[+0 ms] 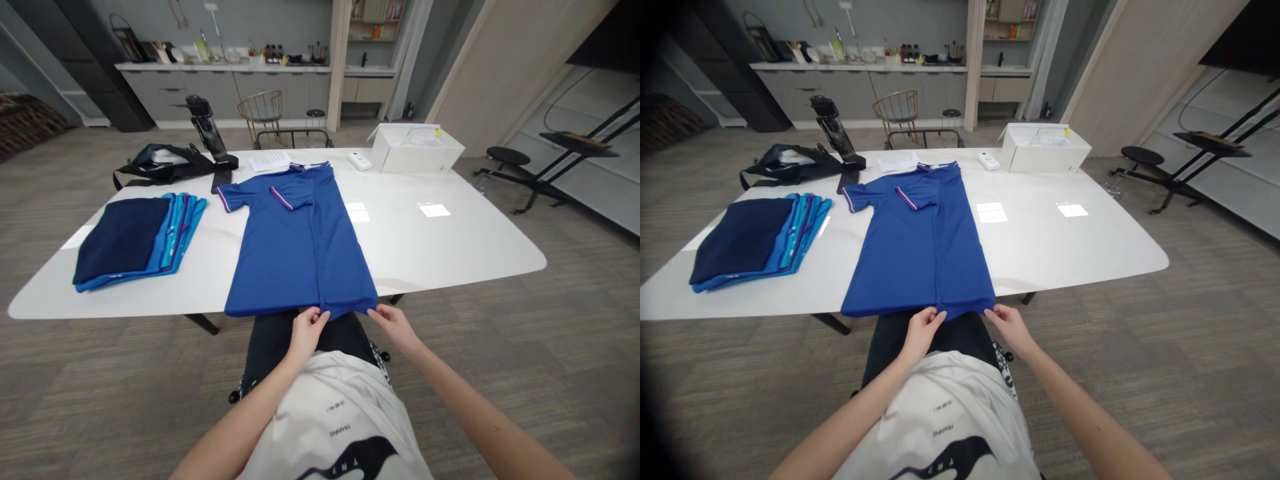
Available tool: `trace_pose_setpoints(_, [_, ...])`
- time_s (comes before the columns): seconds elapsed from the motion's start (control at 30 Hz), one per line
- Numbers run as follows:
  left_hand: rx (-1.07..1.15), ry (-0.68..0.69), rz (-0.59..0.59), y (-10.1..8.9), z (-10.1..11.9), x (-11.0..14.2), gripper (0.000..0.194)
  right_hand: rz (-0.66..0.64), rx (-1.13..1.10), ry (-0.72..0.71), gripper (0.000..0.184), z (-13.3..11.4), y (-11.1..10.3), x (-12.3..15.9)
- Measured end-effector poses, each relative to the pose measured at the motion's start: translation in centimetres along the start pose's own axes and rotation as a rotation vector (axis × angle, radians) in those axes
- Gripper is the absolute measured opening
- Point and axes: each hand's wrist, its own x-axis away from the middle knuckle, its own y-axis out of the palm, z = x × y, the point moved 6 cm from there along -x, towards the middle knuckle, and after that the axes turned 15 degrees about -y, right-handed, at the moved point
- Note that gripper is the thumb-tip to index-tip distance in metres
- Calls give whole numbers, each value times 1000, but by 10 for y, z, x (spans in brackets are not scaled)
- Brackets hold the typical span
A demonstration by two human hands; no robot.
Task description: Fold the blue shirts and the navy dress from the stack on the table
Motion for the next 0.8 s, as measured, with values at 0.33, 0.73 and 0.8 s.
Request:
trace_pose_setpoints(0.33, [231, -226, -135, 2, -22, 18, 46, -150, -23, 209, 61, -16, 1, 23])
trace_pose_setpoints(0.73, [-376, 47, -125, -50, 39, 25, 43, -325, 365, -56, 40, -59, -13, -17])
trace_pose_setpoints(0.8, [-380, 144, -53, -67, 68, 19, 38, -292, 366, -162, 36, -82, -4, -44])
